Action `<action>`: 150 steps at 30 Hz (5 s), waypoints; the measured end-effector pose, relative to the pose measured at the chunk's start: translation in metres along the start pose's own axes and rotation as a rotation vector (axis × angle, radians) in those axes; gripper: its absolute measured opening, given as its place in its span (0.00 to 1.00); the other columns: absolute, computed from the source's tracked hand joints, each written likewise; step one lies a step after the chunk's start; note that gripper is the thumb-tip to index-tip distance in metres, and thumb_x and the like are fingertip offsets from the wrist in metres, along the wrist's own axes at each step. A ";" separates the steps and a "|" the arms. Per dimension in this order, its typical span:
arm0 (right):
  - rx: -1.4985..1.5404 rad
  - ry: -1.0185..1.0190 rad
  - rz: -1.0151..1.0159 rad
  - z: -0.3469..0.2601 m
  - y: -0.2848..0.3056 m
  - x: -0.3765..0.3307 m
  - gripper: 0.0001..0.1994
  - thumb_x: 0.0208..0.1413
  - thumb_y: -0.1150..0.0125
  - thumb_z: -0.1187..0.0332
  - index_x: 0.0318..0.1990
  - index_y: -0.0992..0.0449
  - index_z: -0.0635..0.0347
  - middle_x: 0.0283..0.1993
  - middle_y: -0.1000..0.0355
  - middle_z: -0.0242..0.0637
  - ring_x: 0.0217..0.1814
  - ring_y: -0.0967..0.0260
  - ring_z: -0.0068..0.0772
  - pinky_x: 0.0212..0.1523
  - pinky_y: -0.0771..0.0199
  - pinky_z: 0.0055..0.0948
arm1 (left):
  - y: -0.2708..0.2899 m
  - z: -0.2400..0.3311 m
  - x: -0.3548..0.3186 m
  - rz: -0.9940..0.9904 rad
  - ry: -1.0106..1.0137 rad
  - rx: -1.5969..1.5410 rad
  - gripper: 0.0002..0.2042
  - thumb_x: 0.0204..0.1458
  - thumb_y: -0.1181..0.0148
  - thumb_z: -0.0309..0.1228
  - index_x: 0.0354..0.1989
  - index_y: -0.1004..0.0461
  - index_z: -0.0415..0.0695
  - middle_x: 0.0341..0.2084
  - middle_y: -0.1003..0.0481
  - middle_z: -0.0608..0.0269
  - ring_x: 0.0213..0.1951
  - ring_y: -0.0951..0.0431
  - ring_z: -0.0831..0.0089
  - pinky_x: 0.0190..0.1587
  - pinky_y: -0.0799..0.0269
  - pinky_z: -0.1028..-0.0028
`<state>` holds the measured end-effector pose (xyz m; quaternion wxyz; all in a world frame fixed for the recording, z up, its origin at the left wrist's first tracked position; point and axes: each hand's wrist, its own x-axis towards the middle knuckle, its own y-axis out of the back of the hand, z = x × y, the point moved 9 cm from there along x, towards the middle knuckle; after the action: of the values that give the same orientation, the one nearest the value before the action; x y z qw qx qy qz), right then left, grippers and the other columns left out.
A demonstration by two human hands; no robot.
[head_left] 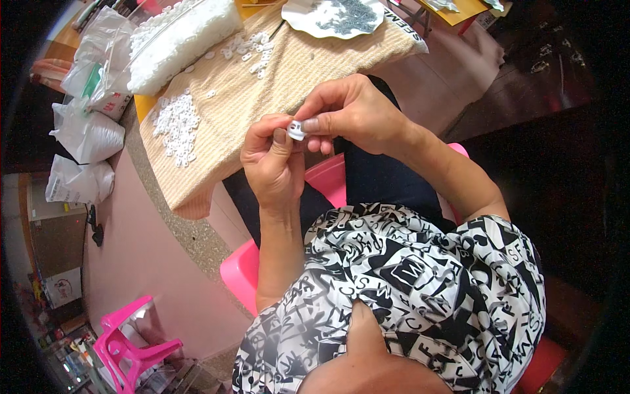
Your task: Assembling small hardware components by hand, joining white plastic parts with small pins.
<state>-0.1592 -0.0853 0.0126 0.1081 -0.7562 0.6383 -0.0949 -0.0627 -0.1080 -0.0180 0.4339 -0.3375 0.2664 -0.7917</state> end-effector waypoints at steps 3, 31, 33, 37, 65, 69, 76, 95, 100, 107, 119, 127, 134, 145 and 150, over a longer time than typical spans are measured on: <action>-0.020 0.005 0.007 0.000 0.000 0.000 0.05 0.47 0.44 0.78 0.32 0.28 0.70 0.24 0.30 0.39 0.23 0.31 0.22 0.21 0.29 0.17 | 0.002 -0.001 0.001 0.007 0.003 0.007 0.04 0.50 0.50 0.21 0.34 0.31 0.35 0.31 0.32 0.58 0.30 0.31 0.76 0.34 0.33 0.79; 0.066 -0.006 -0.048 0.005 0.002 0.003 0.09 0.47 0.44 0.76 0.37 0.29 0.70 0.28 0.29 0.37 0.26 0.31 0.21 0.23 0.30 0.16 | 0.007 -0.004 0.000 0.045 0.061 -0.001 0.08 0.51 0.50 0.24 0.38 0.31 0.35 0.34 0.30 0.57 0.33 0.28 0.72 0.35 0.28 0.75; 0.065 -0.001 -0.046 0.004 0.001 0.003 0.09 0.47 0.44 0.76 0.37 0.29 0.70 0.27 0.29 0.37 0.26 0.31 0.21 0.23 0.30 0.16 | 0.006 -0.003 0.000 0.037 0.061 -0.003 0.08 0.51 0.50 0.24 0.38 0.31 0.35 0.33 0.29 0.57 0.33 0.27 0.71 0.35 0.28 0.74; 0.072 0.005 -0.027 0.001 0.002 0.002 0.09 0.47 0.44 0.76 0.36 0.28 0.70 0.27 0.29 0.37 0.26 0.31 0.21 0.23 0.31 0.16 | 0.001 -0.004 0.001 0.044 0.079 -0.028 0.10 0.52 0.51 0.24 0.40 0.32 0.34 0.31 0.28 0.55 0.32 0.27 0.70 0.35 0.28 0.73; -0.034 0.029 -0.013 0.001 -0.002 0.000 0.06 0.46 0.43 0.78 0.33 0.27 0.69 0.24 0.29 0.37 0.23 0.32 0.21 0.21 0.30 0.16 | 0.003 0.000 0.001 -0.056 -0.082 0.090 0.06 0.51 0.51 0.27 0.36 0.32 0.38 0.33 0.33 0.53 0.24 0.31 0.69 0.26 0.29 0.71; -0.059 0.031 -0.005 -0.001 -0.003 -0.002 0.06 0.46 0.43 0.78 0.33 0.27 0.69 0.23 0.29 0.37 0.22 0.31 0.21 0.21 0.30 0.16 | 0.002 0.002 0.001 -0.046 -0.094 0.098 0.07 0.51 0.51 0.27 0.36 0.32 0.38 0.31 0.33 0.54 0.23 0.31 0.69 0.25 0.29 0.72; -0.111 0.022 0.002 0.000 -0.003 -0.002 0.05 0.46 0.43 0.78 0.32 0.27 0.69 0.22 0.30 0.37 0.22 0.32 0.21 0.21 0.31 0.16 | 0.003 0.001 0.003 -0.070 -0.053 0.075 0.05 0.50 0.50 0.24 0.34 0.32 0.37 0.31 0.33 0.55 0.27 0.31 0.70 0.29 0.30 0.74; 0.036 0.028 0.051 0.005 0.010 0.004 0.07 0.46 0.45 0.78 0.35 0.29 0.69 0.27 0.29 0.36 0.25 0.34 0.20 0.25 0.33 0.17 | 0.012 -0.010 0.003 0.014 0.100 0.013 0.09 0.48 0.47 0.21 0.38 0.32 0.34 0.32 0.28 0.56 0.34 0.28 0.72 0.38 0.32 0.76; -0.085 0.078 0.117 0.001 0.011 0.002 0.07 0.46 0.44 0.79 0.35 0.29 0.69 0.27 0.29 0.35 0.24 0.35 0.18 0.25 0.33 0.16 | 0.016 -0.012 0.000 0.093 0.124 0.029 0.08 0.45 0.45 0.19 0.36 0.31 0.34 0.30 0.28 0.57 0.32 0.27 0.73 0.34 0.30 0.78; -0.073 0.072 0.088 0.002 0.009 0.003 0.08 0.46 0.44 0.78 0.36 0.29 0.68 0.28 0.30 0.34 0.25 0.34 0.19 0.25 0.33 0.16 | 0.017 -0.010 0.000 0.103 0.078 0.097 0.09 0.47 0.47 0.20 0.37 0.32 0.34 0.30 0.28 0.56 0.30 0.27 0.72 0.32 0.29 0.77; -0.066 0.038 0.081 0.003 0.011 0.004 0.10 0.48 0.45 0.76 0.39 0.28 0.69 0.27 0.29 0.35 0.25 0.33 0.19 0.23 0.32 0.16 | 0.004 -0.002 0.002 0.063 -0.004 0.265 0.08 0.48 0.47 0.23 0.36 0.31 0.33 0.29 0.27 0.54 0.29 0.27 0.71 0.28 0.29 0.77; 0.020 -0.104 0.002 0.020 0.016 0.008 0.09 0.51 0.46 0.70 0.35 0.29 0.69 0.24 0.30 0.35 0.23 0.32 0.20 0.19 0.34 0.15 | 0.012 -0.012 -0.004 0.228 0.162 0.271 0.07 0.50 0.47 0.27 0.29 0.29 0.34 0.23 0.27 0.61 0.22 0.30 0.79 0.24 0.36 0.83; 0.073 -0.099 -0.033 0.022 0.015 0.008 0.10 0.51 0.47 0.71 0.39 0.30 0.69 0.26 0.30 0.35 0.22 0.32 0.19 0.20 0.32 0.15 | 0.015 -0.014 -0.006 0.277 0.185 0.241 0.07 0.51 0.48 0.27 0.27 0.29 0.35 0.20 0.27 0.61 0.19 0.32 0.80 0.22 0.39 0.84; 0.079 -0.045 -0.105 0.012 0.008 0.009 0.12 0.51 0.47 0.73 0.43 0.30 0.68 0.24 0.31 0.35 0.21 0.34 0.19 0.22 0.30 0.17 | 0.011 -0.011 -0.003 0.203 0.127 0.223 0.08 0.49 0.44 0.28 0.27 0.30 0.35 0.19 0.29 0.64 0.19 0.34 0.81 0.22 0.41 0.84; 0.025 -0.026 -0.086 0.008 0.005 0.009 0.12 0.51 0.48 0.72 0.42 0.30 0.68 0.24 0.31 0.34 0.19 0.33 0.19 0.19 0.32 0.15 | 0.012 -0.009 -0.004 0.198 0.127 0.233 0.07 0.49 0.44 0.28 0.28 0.29 0.34 0.19 0.29 0.63 0.20 0.34 0.81 0.23 0.40 0.84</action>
<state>-0.1600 -0.0948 0.0036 0.1218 -0.7827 0.6025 -0.0977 -0.0624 -0.1088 -0.0334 0.5284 -0.2063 0.2315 -0.7904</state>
